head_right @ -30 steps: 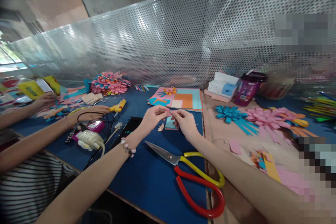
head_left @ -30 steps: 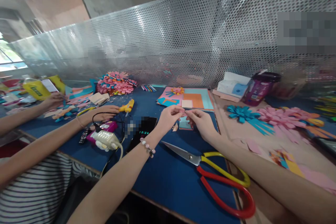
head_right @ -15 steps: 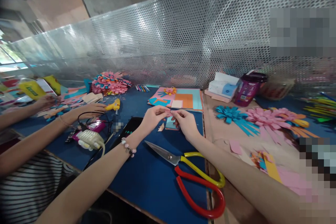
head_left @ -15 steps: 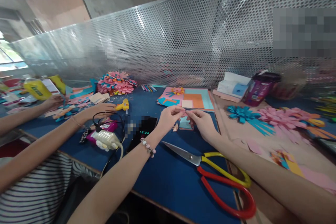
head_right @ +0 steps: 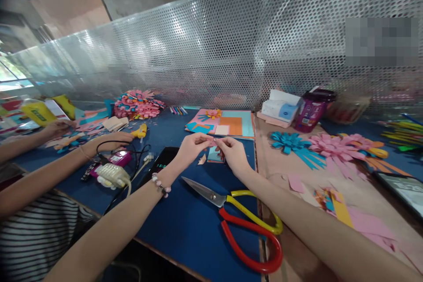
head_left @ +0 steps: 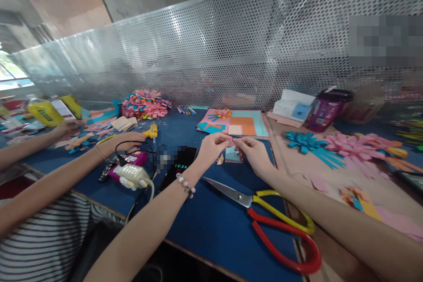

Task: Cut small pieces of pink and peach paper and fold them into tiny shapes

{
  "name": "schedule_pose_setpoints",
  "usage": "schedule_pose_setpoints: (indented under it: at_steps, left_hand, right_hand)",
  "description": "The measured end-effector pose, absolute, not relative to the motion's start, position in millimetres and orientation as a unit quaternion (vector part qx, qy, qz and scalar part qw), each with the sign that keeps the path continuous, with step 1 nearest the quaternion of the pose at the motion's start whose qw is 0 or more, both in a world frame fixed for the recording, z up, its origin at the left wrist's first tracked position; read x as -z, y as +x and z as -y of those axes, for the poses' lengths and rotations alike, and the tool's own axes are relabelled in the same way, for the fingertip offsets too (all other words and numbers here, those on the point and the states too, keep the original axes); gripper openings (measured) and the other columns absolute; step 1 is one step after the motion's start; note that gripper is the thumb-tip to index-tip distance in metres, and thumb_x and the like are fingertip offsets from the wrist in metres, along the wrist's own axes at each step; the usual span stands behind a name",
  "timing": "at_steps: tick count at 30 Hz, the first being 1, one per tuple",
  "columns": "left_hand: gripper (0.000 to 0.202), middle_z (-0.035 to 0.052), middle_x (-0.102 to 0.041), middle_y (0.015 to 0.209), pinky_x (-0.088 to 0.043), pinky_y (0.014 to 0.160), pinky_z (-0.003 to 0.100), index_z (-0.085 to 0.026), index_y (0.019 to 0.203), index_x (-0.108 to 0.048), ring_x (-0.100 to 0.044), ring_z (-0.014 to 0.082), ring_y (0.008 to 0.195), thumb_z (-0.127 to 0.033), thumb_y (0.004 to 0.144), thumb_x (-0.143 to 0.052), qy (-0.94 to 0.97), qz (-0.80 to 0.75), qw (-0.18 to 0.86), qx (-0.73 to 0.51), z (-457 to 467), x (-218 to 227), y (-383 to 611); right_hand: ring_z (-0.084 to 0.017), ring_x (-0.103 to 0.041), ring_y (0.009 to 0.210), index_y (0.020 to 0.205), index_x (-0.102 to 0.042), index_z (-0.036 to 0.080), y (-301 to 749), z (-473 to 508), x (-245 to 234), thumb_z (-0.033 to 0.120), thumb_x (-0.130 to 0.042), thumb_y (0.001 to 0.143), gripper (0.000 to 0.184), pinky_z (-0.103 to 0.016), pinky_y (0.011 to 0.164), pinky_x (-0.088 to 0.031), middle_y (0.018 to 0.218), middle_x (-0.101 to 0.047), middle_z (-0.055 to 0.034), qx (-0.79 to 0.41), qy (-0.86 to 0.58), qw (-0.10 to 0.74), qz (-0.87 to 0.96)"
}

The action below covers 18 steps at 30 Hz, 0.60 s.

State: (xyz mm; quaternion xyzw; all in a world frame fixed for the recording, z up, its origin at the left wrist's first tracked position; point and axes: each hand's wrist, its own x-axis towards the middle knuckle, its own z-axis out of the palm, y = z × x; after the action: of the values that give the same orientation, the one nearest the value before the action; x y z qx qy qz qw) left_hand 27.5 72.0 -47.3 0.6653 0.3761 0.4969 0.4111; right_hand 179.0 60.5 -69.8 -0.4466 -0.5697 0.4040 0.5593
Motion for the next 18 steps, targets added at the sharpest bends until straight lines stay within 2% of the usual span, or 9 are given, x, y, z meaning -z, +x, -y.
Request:
schedule_pose_setpoints:
  at_steps: [9, 18]
  left_hand:
    - [0.012, 0.0076, -0.07, 0.082, -0.051, 0.078, 0.032, -0.014, 0.082, -0.068, -0.066, 0.0179, 0.079, -0.017, 0.072, -0.061, 0.682, -0.389, 0.347, -0.513, -76.1, 50.8, 23.6]
    - [0.013, 0.0067, -0.07, 0.082, -0.05, 0.079, 0.03, -0.015, 0.081, -0.069, -0.066, 0.0169, 0.079, -0.015, 0.071, -0.06, 0.676, -0.382, 0.352, -0.522, -77.5, 52.8, 22.9]
  right_hand:
    - [-0.009, -0.045, 0.039, 0.07, -0.055, 0.017, 177.2, -60.9, 70.6, 0.053, -0.057, 0.076, 0.036, -0.02, 0.037, -0.038, 0.049, -0.05, 0.0044, -0.423, -0.44, 0.518, 0.6]
    - [-0.008, -0.044, 0.041, 0.069, -0.061, 0.015, 178.4, -62.5, 71.1, 0.054, -0.056, 0.075, 0.039, -0.02, 0.039, -0.035, 0.048, -0.048, 0.0034, -0.402, -0.455, 0.469, 0.641]
